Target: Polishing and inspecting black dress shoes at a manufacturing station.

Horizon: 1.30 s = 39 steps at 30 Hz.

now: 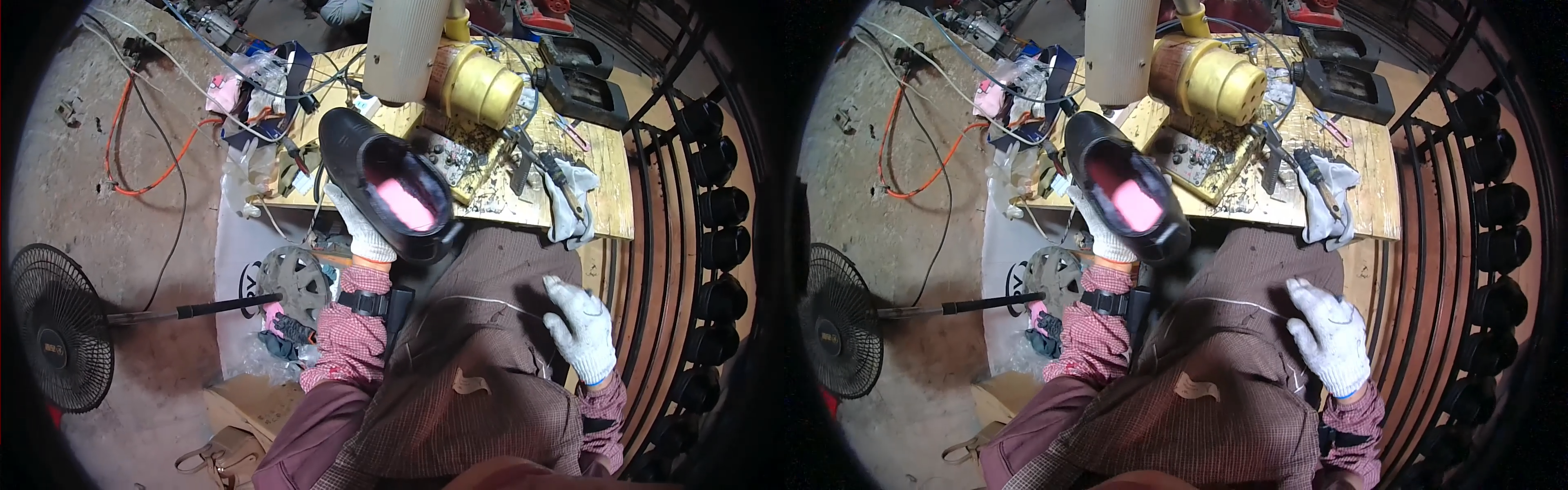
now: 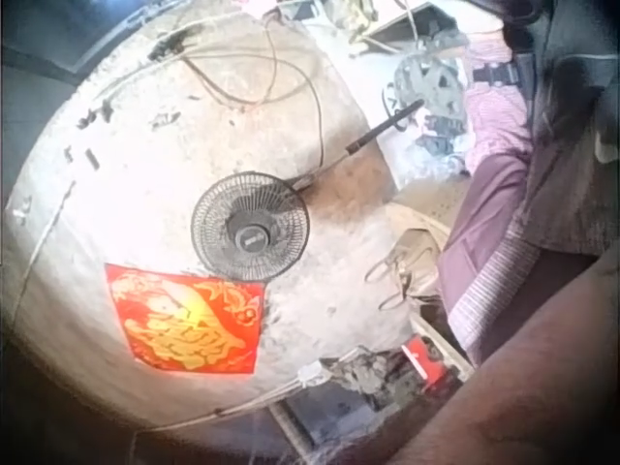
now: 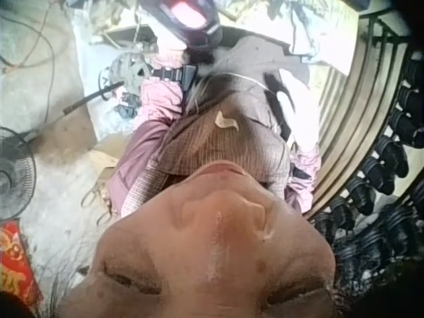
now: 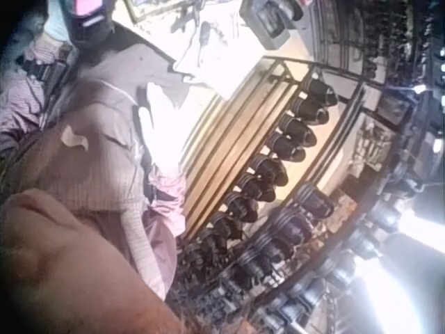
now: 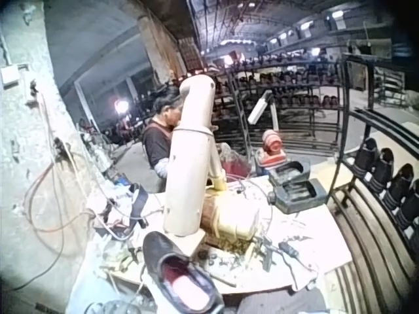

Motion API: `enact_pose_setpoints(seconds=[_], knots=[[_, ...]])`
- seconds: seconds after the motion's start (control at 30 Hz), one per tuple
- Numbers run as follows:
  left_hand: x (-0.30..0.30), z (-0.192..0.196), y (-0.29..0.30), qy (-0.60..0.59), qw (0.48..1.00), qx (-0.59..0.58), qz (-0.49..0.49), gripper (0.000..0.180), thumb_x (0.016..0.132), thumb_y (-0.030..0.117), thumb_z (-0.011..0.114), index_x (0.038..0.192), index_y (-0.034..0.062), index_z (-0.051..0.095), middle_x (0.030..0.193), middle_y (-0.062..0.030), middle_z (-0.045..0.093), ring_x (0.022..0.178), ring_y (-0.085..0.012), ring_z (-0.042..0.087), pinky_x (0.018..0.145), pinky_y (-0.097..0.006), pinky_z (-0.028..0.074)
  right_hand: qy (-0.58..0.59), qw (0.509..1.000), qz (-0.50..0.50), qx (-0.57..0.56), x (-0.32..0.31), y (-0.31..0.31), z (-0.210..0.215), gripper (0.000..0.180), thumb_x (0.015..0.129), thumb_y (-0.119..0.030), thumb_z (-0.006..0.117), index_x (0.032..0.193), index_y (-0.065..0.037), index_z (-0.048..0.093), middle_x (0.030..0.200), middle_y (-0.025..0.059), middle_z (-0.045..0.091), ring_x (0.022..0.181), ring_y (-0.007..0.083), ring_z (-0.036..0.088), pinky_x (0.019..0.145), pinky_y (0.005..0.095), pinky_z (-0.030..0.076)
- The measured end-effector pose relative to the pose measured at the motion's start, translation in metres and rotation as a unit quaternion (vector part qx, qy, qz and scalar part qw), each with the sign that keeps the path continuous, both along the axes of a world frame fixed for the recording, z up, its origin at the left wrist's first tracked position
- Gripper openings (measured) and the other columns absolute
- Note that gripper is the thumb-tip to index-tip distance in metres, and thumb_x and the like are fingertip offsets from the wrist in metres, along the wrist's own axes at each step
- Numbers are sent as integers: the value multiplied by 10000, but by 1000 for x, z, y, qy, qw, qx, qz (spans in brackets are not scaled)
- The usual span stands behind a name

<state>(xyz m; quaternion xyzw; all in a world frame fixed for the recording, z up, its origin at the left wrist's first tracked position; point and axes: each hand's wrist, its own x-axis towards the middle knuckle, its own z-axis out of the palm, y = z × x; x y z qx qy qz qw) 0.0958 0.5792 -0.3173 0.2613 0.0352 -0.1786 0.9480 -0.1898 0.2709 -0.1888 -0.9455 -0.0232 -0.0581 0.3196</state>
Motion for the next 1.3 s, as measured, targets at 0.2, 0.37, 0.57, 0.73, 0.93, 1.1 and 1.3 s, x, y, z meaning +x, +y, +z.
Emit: enact_pose_setpoints(seconds=[0.2, 0.37, 0.57, 0.73, 0.93, 1.1, 1.3], knots=[[-11, 66, -21, -49, 984, 83, 152, 840, 1041, 762, 435, 1648, 181, 414, 1671, -79, 455, 1491, -343, 454, 1277, -505, 339, -23, 996, 62, -67, 12, 15, 21, 548, 902, -155, 767, 1435, -99, 650, 1350, 154, 711, 1201, 312, 704, 946, 432, 532], [-36, 77, -10, -46, 983, 93, 151, 848, 1045, 761, 427, 1653, 171, 413, 1669, -81, 455, 1485, -332, 451, 1284, -479, 323, -64, 996, 29, -53, -6, 20, 21, 644, 882, -211, 797, 1487, -94, 611, 1451, 229, 643, 1191, 354, 706, 909, 436, 555], [-135, 90, -56, 72, 982, 173, 31, 918, 1038, 822, 259, 1679, 175, 376, 1679, -71, 449, 1473, -305, 458, 1291, -441, 278, -75, 991, 110, 17, -18, 18, 34, 793, 826, -360, 842, 1516, -109, 542, 1482, 263, 573, 902, 429, 700, 759, 481, 572], [-142, 129, -114, -90, 945, 194, -247, 951, 1033, 824, 298, 1685, 133, 333, 1676, -102, 416, 1500, -316, 425, 1275, -466, 317, -176, 969, 136, -105, -44, 4, 73, 455, 841, -384, 828, 1209, -131, 746, 1151, 63, 757, 801, 289, 701, 709, 447, 539], [-138, 146, -153, -267, 853, 209, -396, 1000, 1030, 784, 417, 1697, 52, 273, 1505, -251, 562, 1264, -352, 627, 1153, -449, 451, -303, 880, -165, -326, -94, -73, 157, 461, 739, -457, 909, 1050, -142, 779, 1007, 28, 760, 803, 272, 671, 775, 455, 513], [-147, 126, -162, -193, 862, 219, -414, 903, 1063, 742, 400, 1690, 97, 311, 1504, -230, 572, 1216, -326, 653, 1104, -470, 486, -108, 792, -432, -418, -49, -224, 226, 500, 878, -465, 786, 1196, -79, 760, 1102, 131, 769, 1013, 364, 726, 905, 483, 562], [-133, 127, -137, -176, 886, 233, -361, 836, 1084, 727, 341, 1654, 118, 404, 1505, -213, 593, 1181, -305, 679, 1052, -463, 532, -120, 709, -545, -431, -27, -306, 239, 530, 929, -347, 676, 1396, -98, 638, 1264, 193, 749, 1119, 395, 743, 933, 535, 595]])
